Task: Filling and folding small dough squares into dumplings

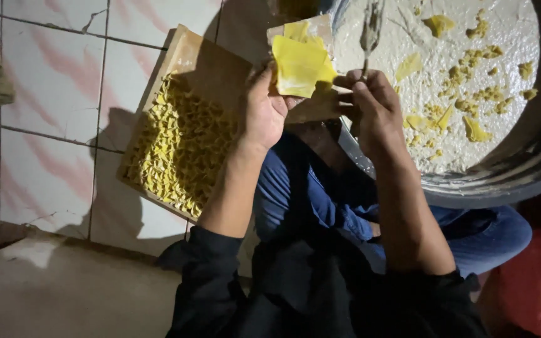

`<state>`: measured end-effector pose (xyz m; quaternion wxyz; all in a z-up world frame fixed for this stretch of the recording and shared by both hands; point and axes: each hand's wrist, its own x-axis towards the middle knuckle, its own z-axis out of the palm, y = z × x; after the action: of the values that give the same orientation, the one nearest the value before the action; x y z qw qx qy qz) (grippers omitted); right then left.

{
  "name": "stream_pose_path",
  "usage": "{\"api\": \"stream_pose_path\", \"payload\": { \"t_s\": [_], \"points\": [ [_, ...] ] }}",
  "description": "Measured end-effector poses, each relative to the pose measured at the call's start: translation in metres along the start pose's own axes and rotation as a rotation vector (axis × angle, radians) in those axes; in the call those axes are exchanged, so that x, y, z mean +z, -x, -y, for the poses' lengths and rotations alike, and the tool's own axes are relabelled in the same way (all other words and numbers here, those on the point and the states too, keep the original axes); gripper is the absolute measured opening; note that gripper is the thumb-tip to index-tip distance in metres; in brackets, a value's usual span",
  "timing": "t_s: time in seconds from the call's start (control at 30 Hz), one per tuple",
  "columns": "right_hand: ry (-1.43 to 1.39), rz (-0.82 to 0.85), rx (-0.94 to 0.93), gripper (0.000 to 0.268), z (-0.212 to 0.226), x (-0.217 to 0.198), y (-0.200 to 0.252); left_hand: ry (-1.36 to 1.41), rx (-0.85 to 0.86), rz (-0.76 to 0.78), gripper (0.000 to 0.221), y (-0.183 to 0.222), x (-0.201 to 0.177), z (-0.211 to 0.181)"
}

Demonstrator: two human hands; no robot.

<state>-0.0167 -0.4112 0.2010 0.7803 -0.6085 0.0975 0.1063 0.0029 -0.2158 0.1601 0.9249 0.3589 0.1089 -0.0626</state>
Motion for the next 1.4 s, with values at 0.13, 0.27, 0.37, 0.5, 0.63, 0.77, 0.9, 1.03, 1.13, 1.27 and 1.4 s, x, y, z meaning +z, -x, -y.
{"api": "stream_pose_path", "payload": {
  "t_s": [0.13,0.27,0.37,0.5,0.63,0.77,0.9,1.03,1.13,1.27,1.4],
  "points": [
    [0.1,-0.177,0.019,0.017,0.011,-0.057,0.028,-0.09,-0.207,-0.071,0.068,0.018,0.033,-0.01],
    [0.909,-0.045,-0.288,0.027,0.017,-0.145,0.069,-0.415,0.092,0.134,0.039,0.03,0.041,0.002],
    [1.622,0.076,-0.208,0.029,0.004,-0.202,0.093,-0.717,0.284,0.187,0.025,0.034,0.049,0.009],
    [1.879,0.191,0.091,0.032,0.018,-0.186,0.101,-0.767,0.221,0.206,0.022,0.048,0.08,0.01],
    [1.683,0.209,-0.049,0.045,-0.007,-0.196,0.095,-0.624,0.147,0.195,0.026,0.046,0.096,0.027],
    [1.637,0.339,0.043,0.034,0.013,-0.192,0.095,-0.388,0.037,0.055,0.018,0.046,0.096,0.04],
    [1.732,0.266,0.055,0.031,-0.021,-0.206,0.092,-0.327,-0.016,-0.036,0.017,0.035,0.069,0.073],
    [1.745,0.261,0.168,0.035,-0.004,-0.207,0.096,-0.233,-0.059,-0.135,0.021,0.047,0.089,0.063],
    [1.933,0.231,0.083,0.034,-0.017,-0.213,0.09,-0.208,-0.108,-0.193,0.023,0.049,0.089,0.062],
    [1.605,0.33,0.321,0.026,-0.016,-0.214,0.082,-0.18,-0.097,-0.203,0.028,0.049,0.086,0.074],
    [0.901,0.269,0.264,0.035,0.054,-0.188,0.09,-0.115,-0.117,-0.248,0.026,0.057,0.095,0.072]
  ]
}}
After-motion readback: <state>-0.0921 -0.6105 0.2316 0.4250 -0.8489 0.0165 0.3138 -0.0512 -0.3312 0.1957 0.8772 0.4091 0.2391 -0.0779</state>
